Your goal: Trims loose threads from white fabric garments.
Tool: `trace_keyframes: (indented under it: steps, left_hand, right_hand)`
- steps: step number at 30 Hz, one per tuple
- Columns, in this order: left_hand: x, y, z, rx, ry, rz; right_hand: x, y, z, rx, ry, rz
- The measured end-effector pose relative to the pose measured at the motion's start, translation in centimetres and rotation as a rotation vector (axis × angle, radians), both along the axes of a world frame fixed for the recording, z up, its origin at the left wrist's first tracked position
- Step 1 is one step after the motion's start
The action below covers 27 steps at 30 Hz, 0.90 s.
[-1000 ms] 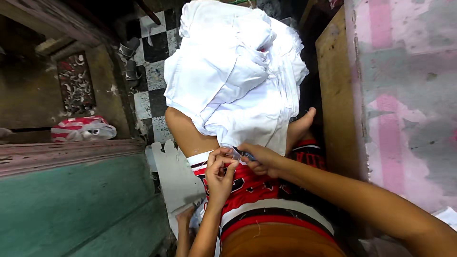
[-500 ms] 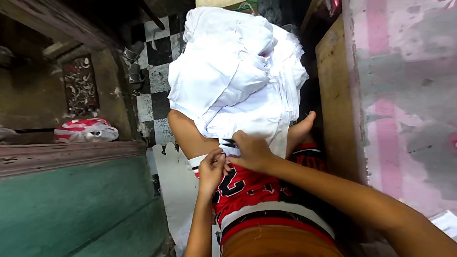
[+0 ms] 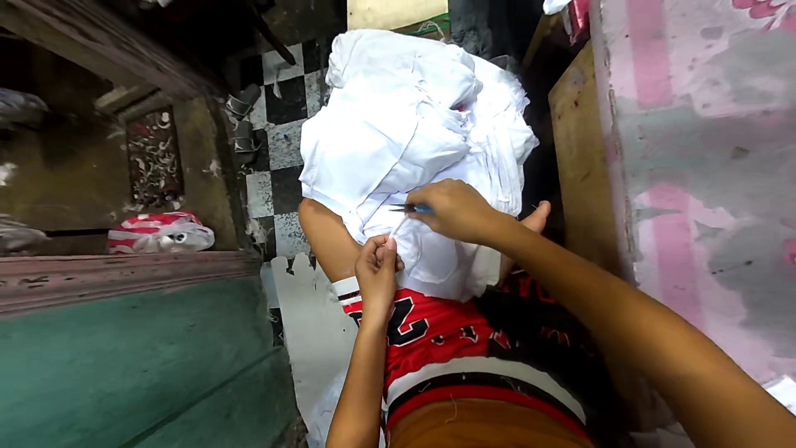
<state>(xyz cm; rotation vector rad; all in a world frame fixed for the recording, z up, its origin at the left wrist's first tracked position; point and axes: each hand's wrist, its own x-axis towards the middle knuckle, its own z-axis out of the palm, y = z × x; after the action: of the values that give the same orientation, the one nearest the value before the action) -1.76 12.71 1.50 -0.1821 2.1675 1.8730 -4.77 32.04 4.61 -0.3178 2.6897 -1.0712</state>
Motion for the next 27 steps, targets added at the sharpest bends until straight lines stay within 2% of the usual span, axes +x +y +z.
trace_keyframes:
  steps: [3, 6, 8, 16, 21, 24, 27]
  left_hand:
    - [-0.7, 0.7, 0.8, 0.044, -0.085, 0.033]
    - [-1.2, 0.9, 1.4, 0.091, -0.138, 0.096]
    - [-1.2, 0.9, 1.5, 0.101, -0.149, 0.119]
    - [-0.9, 1.3, 2.0, 0.113, -0.142, 0.187]
    - [-0.5, 1.5, 2.2, 0.114, -0.127, 0.232]
    - [0.1, 1.7, 2.1, 0.124, -0.091, 0.257]
    - [0.7, 1.8, 1.7, 0.07, -0.001, 0.233]
  right_hand:
    - [-0.5, -0.8, 0.0, 0.089, 0.146, -0.089]
    - [0.4, -1.2, -1.2, -0.044, 0.401, -0.129]
    - [1.6, -1.3, -1.5, -0.132, 0.446, -0.117]
    - [5.0, -1.2, -2.5, -0.213, 0.406, -0.052]
    - [5.3, -1.7, -2.1, -0.213, 0.305, -0.114]
    - [5.6, -1.8, -1.5, -0.182, 0.194, -0.165]
    - [5.5, -1.8, -1.3, -0.256, -0.042, -0.249]
